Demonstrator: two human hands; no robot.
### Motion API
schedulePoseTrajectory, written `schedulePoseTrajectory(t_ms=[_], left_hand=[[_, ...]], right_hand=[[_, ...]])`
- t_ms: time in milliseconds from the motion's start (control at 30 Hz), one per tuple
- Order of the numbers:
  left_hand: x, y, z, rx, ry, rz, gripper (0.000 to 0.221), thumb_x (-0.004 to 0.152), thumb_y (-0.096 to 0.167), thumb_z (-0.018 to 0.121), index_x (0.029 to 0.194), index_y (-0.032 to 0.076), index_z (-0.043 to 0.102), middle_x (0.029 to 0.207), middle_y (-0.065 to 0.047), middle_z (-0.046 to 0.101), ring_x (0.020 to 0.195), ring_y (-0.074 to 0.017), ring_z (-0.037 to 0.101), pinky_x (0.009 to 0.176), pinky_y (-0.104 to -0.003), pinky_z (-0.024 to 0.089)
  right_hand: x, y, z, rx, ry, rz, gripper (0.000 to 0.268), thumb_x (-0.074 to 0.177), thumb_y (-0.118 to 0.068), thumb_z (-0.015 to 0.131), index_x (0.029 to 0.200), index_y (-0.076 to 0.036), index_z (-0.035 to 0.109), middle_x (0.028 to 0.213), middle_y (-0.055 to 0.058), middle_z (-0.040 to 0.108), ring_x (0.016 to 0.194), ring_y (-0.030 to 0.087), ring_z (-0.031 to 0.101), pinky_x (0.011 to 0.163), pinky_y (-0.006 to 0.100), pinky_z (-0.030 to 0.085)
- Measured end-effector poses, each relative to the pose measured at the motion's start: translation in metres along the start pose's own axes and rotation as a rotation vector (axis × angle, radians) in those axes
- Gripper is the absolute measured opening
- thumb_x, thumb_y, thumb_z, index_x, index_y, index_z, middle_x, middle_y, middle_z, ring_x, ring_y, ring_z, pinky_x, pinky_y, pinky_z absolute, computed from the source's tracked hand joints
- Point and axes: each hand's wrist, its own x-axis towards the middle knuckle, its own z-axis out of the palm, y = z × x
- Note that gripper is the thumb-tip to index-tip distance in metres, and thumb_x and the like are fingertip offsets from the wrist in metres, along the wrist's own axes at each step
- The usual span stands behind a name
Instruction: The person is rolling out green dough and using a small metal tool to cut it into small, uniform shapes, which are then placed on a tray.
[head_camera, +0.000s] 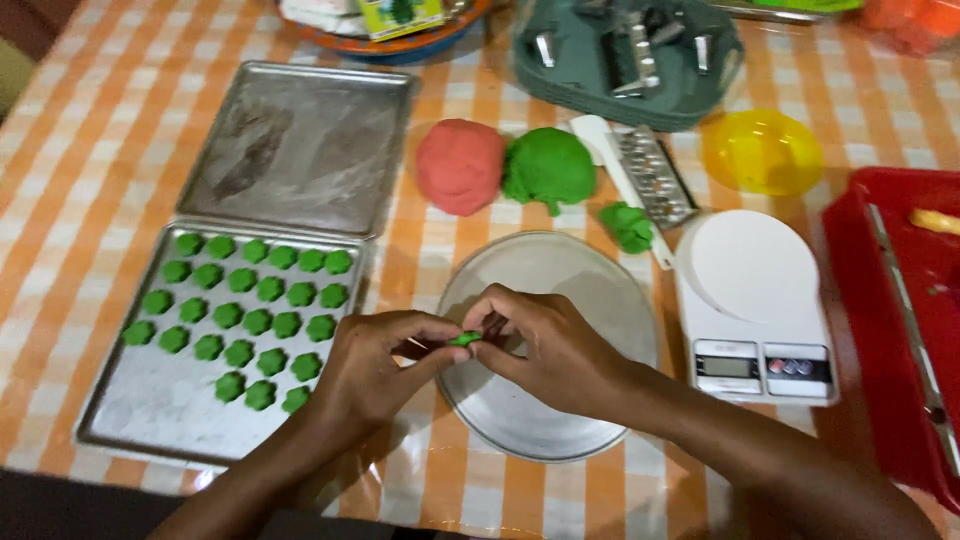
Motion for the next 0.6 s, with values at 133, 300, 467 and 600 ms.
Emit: schedulePoseTrajectory(t_ms=[133, 300, 467, 600], left_hand=[[-0.019, -0.008, -0.025, 0.053, 0.148, 0.008, 0.017, 0.080, 0.008, 0.085, 0.097, 0.006, 0.083, 0.077, -0.013, 0.083, 0.070, -0.0219, 0.081, 0.063, -0.033, 0.068], [-0.059, -0.040, -0.093, 0.418, 0.374, -0.378, 0.022, 0.080, 0.013, 0.087, 0.101, 0.011, 0.085, 0.084, -0.017, 0.082, 0.066, -0.0282, 0.076, 0.065, -0.038, 0.062], [-0.098, -0.049, -0.139, 0.547, 0.460, -0.744, 0.022, 0.088, 0.020, 0.082, 0.107, 0.011, 0.084, 0.088, -0.009, 0.083, 0.065, -0.0210, 0.076, 0.069, -0.034, 0.058], [-0.117, -0.074, -0.154, 0.413, 0.506, -0.826, 0.025, 0.091, 0.013, 0.079, 0.113, 0.004, 0.081, 0.104, -0.017, 0.081, 0.094, -0.0285, 0.076, 0.076, -0.042, 0.063]], right_hand=[[0.013, -0.013, 0.013, -0.088, -0.040, -0.140, 0.019, 0.093, -0.006, 0.069, 0.112, -0.006, 0.063, 0.090, 0.015, 0.070, 0.087, 0.031, 0.077, 0.073, 0.039, 0.066], [0.016, -0.008, 0.018, -0.261, -0.054, -0.274, 0.017, 0.095, -0.006, 0.068, 0.111, -0.005, 0.064, 0.097, 0.015, 0.068, 0.091, 0.033, 0.074, 0.072, 0.041, 0.064], [0.004, 0.013, 0.014, -0.311, -0.120, -0.152, 0.015, 0.097, -0.022, 0.064, 0.110, -0.014, 0.066, 0.109, 0.003, 0.071, 0.097, 0.020, 0.069, 0.083, 0.034, 0.055], [-0.001, 0.015, 0.007, -0.340, -0.089, -0.191, 0.012, 0.096, -0.021, 0.066, 0.106, -0.013, 0.067, 0.106, 0.002, 0.071, 0.097, 0.019, 0.069, 0.081, 0.032, 0.056]])
